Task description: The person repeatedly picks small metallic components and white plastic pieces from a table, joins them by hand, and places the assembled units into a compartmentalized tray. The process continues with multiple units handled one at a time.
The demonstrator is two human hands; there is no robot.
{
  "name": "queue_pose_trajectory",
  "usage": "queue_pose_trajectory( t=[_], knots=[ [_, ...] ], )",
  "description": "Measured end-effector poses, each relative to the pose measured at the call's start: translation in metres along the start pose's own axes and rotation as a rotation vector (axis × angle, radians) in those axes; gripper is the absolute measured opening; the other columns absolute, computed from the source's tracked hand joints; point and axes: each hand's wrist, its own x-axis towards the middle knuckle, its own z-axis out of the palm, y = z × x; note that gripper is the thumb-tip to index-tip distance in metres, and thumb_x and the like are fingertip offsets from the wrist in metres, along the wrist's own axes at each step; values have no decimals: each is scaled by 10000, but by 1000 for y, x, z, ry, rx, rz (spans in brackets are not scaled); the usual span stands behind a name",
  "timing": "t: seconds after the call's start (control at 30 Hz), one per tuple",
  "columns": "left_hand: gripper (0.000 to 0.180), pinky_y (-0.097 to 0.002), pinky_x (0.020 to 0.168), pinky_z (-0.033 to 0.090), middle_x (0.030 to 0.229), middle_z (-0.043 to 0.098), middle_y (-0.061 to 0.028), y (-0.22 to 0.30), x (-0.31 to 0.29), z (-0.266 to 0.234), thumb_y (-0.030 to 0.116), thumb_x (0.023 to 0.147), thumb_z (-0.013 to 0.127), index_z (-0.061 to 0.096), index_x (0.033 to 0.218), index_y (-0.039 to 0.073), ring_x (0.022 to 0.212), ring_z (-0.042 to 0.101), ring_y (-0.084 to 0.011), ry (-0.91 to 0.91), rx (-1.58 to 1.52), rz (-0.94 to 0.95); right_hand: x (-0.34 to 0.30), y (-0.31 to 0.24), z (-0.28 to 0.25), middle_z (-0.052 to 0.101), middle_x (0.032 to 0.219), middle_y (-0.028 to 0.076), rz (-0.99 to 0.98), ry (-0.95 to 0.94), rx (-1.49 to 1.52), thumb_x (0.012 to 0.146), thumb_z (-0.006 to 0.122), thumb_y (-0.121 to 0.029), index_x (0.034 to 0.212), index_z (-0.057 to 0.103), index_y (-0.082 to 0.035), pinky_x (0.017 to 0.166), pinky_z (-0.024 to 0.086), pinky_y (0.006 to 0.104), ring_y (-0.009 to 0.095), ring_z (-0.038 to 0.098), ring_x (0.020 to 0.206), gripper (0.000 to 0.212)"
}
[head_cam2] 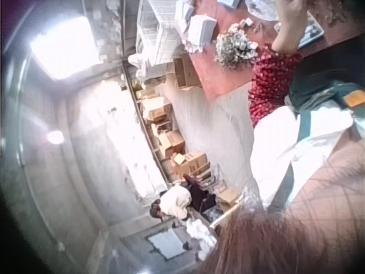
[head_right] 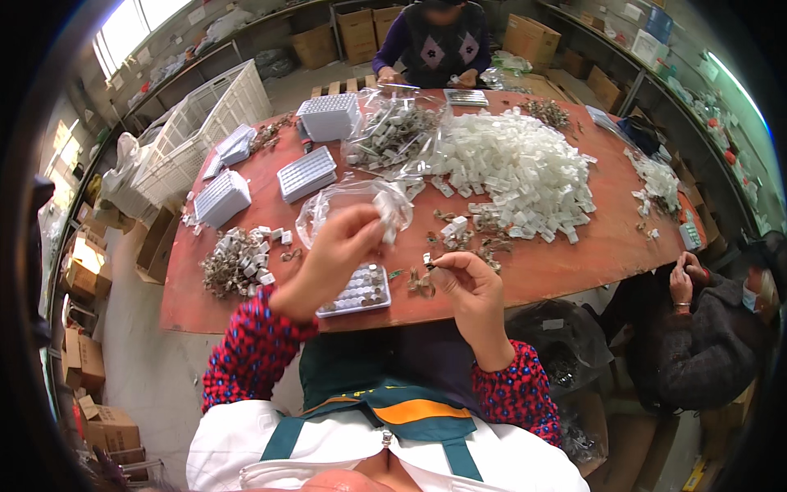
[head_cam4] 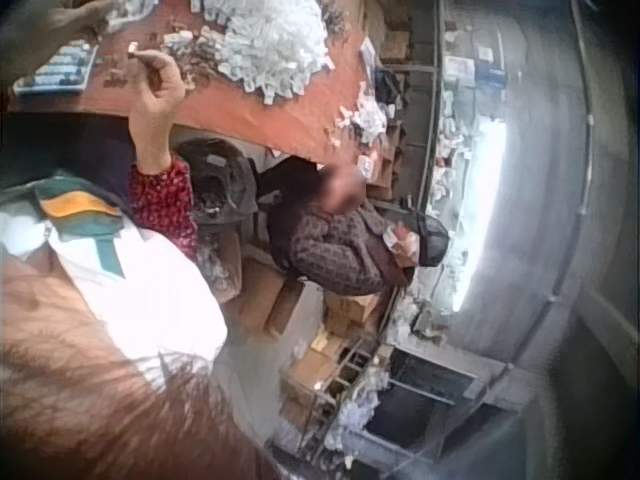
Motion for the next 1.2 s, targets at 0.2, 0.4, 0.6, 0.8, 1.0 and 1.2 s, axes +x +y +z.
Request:
queue_pose_trajectory(
  t=[0.2,0.4,0.6,0.8,1.0,1.2],
  knots=[
    [332,-336,928,586,1228,666,-137,-29,-96,11,153,1020,625,563,1291,-27,1026,698,-183,155,-443,38,-7,-10,56,673,949,55,-54,-133,-265,930,713,-22,1034,704,24,663,516,234,103,645,772,114],
    [313,-295,893,590,1252,666,-121,-44,-109,1,112,1031,596,581,1308,-34,1034,684,-148,205,-319,241,-3,-14,82,667,965,84,-76,-251,-406,894,745,-29,1024,741,4,673,531,253,140,662,815,135],
    [291,-282,886,589,1190,700,-115,-50,-111,-3,83,1023,602,618,1284,-43,983,684,-134,248,-338,213,-2,-3,81,661,1012,82,-54,-296,-392,905,739,-35,1052,744,-4,662,525,239,131,662,849,151],
    [282,-316,886,601,1137,716,-128,-54,-115,-2,-43,934,679,654,1213,-66,996,700,-176,254,-317,258,-4,9,73,653,1039,64,213,-305,-5,944,705,-37,1077,731,42,764,557,222,114,670,911,157],
    [247,-328,883,607,1087,719,-129,-62,-118,-6,-98,889,704,658,1130,-67,978,706,-188,277,-283,303,-7,10,67,660,1071,72,182,-386,-66,965,684,-48,1101,719,63,837,565,242,124,680,917,179],
    [249,-310,874,597,1054,726,-110,-62,-117,-6,-76,884,721,666,1125,-44,961,707,-172,239,-293,270,-1,10,58,708,1024,79,406,-414,116,984,669,-83,1099,704,72,833,571,257,127,683,934,196]
  ],
)
